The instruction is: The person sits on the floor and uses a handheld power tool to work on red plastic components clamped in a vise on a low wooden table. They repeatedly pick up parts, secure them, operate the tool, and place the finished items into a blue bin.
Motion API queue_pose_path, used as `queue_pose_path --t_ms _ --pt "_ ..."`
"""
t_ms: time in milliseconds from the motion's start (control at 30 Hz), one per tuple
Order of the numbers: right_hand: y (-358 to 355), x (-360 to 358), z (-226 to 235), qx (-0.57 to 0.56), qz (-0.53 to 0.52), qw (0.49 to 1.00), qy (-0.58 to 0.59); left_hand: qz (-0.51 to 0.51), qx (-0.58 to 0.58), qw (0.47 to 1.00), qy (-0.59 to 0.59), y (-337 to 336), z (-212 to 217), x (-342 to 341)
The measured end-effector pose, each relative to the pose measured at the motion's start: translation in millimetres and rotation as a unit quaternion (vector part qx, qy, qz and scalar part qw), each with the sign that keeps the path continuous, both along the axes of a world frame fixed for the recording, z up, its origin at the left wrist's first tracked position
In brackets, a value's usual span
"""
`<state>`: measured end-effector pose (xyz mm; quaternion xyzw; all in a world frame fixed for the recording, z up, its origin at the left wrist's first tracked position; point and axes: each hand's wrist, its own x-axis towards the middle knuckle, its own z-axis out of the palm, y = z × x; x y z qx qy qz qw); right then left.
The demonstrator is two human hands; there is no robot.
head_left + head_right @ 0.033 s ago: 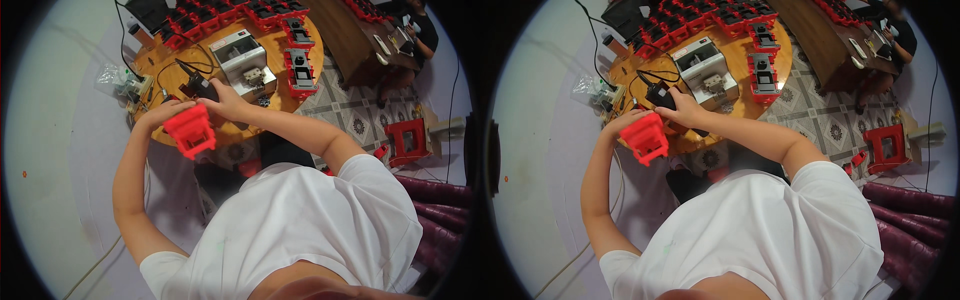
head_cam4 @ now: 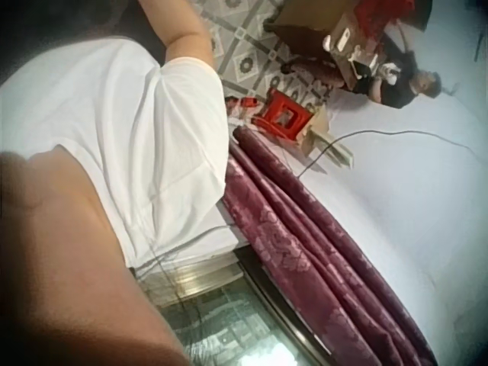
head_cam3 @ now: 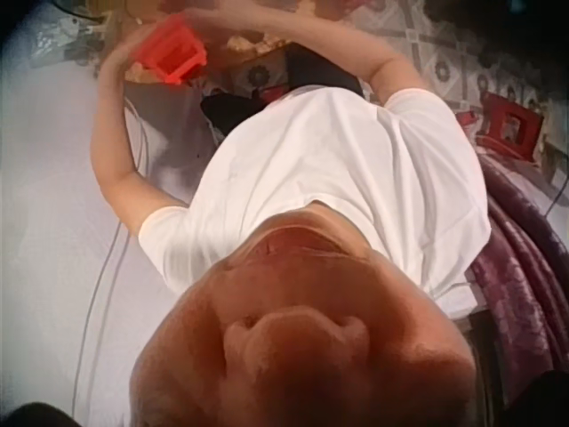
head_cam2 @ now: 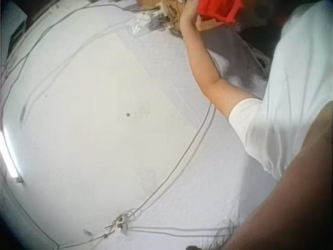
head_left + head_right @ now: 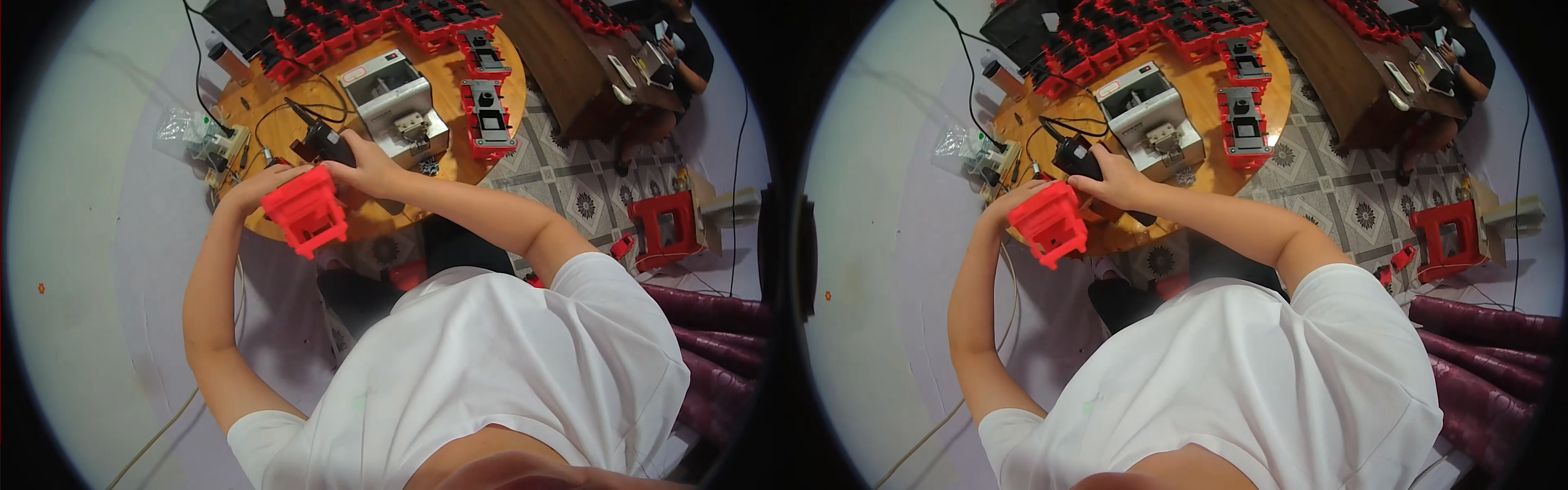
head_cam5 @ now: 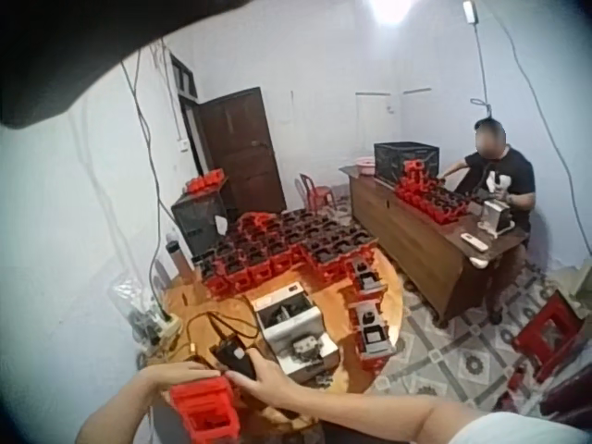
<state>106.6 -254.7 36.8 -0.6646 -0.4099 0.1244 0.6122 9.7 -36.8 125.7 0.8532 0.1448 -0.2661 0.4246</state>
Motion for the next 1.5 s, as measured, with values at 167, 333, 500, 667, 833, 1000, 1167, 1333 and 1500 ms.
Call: queue_pose_path --t_ms 167,333,500,667,833,1000,1167,1333,1500 --pt "-5 -1 -2 -0.030 -0.010 0.999 -0.008 0.042 -0.041 0.998 0.017 -9 5 6" --pt "-11 -7 -12 -0.002 -0.035 0.999 -0.005 0.041 0.013 0.999 0.011 -24 22 7" --pt "-7 -7 -12 0.001 -0.028 0.999 -0.019 0.053 0.002 0.999 -0.013 -13 10 -2" --pt "-6 -3 -17 -0.007 -0.027 0.999 -0.020 0.000 0.092 0.995 0.034 -26 17 14" --pt "-8 -1 -13 0.000 -0.022 1.000 -0.011 0.054 0.018 0.996 0.067 -19 23 11" --pt "-6 0 -16 0.001 -0.009 1.000 0.006 0.028 0.078 0.991 0.108 -26 21 21" --pt "-4 4 -17 -0.018 0.004 1.000 0.022 -0.054 0.061 0.995 0.051 -56 85 18" --pt "-3 -10 -8 0.008 0.075 0.994 0.079 -0.141 0.111 0.984 -0.001 -98 180 6" --pt "-11 -9 -3 -0.001 0.050 0.997 0.063 -0.226 0.099 0.966 -0.071 -128 167 99"
